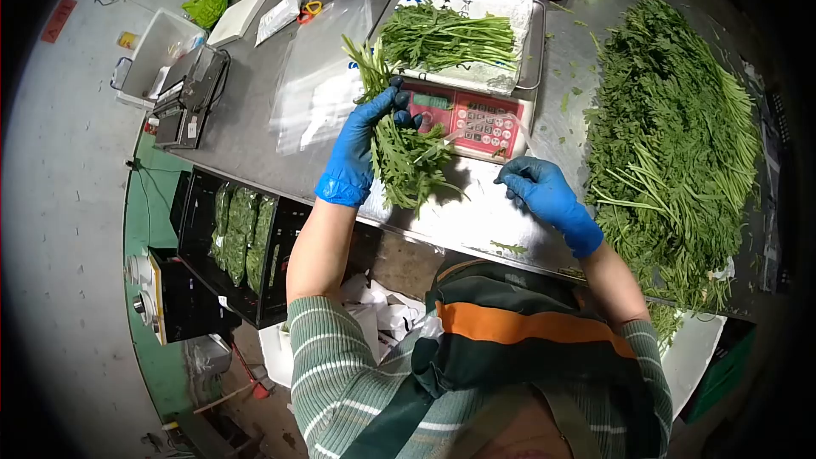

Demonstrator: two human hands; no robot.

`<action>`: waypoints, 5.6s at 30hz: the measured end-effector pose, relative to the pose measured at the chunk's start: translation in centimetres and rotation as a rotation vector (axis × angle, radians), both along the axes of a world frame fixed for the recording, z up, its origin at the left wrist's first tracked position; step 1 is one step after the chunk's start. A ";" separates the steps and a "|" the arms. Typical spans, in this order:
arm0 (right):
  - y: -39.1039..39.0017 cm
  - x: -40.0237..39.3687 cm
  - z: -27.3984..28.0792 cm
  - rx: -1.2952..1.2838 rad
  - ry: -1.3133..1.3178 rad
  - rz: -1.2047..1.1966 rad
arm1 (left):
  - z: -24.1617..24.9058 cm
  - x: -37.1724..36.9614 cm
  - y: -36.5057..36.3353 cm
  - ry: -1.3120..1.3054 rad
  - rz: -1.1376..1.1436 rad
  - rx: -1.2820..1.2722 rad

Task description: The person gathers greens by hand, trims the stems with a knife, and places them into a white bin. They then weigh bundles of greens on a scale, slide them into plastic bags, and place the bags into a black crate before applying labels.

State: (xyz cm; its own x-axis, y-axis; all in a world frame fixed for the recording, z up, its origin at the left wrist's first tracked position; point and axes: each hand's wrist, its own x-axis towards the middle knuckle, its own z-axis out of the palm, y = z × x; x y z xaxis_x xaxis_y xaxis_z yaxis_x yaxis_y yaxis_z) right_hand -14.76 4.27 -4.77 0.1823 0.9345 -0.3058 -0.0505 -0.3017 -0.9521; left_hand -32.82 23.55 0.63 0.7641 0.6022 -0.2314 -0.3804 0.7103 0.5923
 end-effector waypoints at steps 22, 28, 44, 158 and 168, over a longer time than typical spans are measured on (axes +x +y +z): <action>0.0 0.8 -4.1 -0.086 0.556 -0.078 | 4.6 6.0 0.3 -0.495 -0.220 -0.107; 2.3 -3.7 -4.2 -0.127 1.330 0.248 | 5.3 7.3 -1.0 -0.559 -0.287 -0.105; 0.6 0.7 2.3 0.420 0.407 -0.316 | -0.3 7.7 -4.9 0.497 -0.585 0.884; -19.2 11.4 -1.3 -0.192 -1.111 -0.442 | -12.5 21.3 -27.7 0.364 -0.690 -0.377; -21.9 9.9 2.2 0.035 -0.466 -0.305 | -11.4 13.6 -25.8 0.368 -0.684 -0.060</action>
State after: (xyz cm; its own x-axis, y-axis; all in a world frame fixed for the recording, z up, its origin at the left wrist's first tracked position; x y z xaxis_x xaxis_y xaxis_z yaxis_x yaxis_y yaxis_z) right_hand -4.89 -17.64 -2.58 0.5543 0.8265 -0.0980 0.2982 -0.3072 -0.9037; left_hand -19.23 -2.25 -10.73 0.8289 0.0030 -0.5594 0.3676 0.7508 0.5487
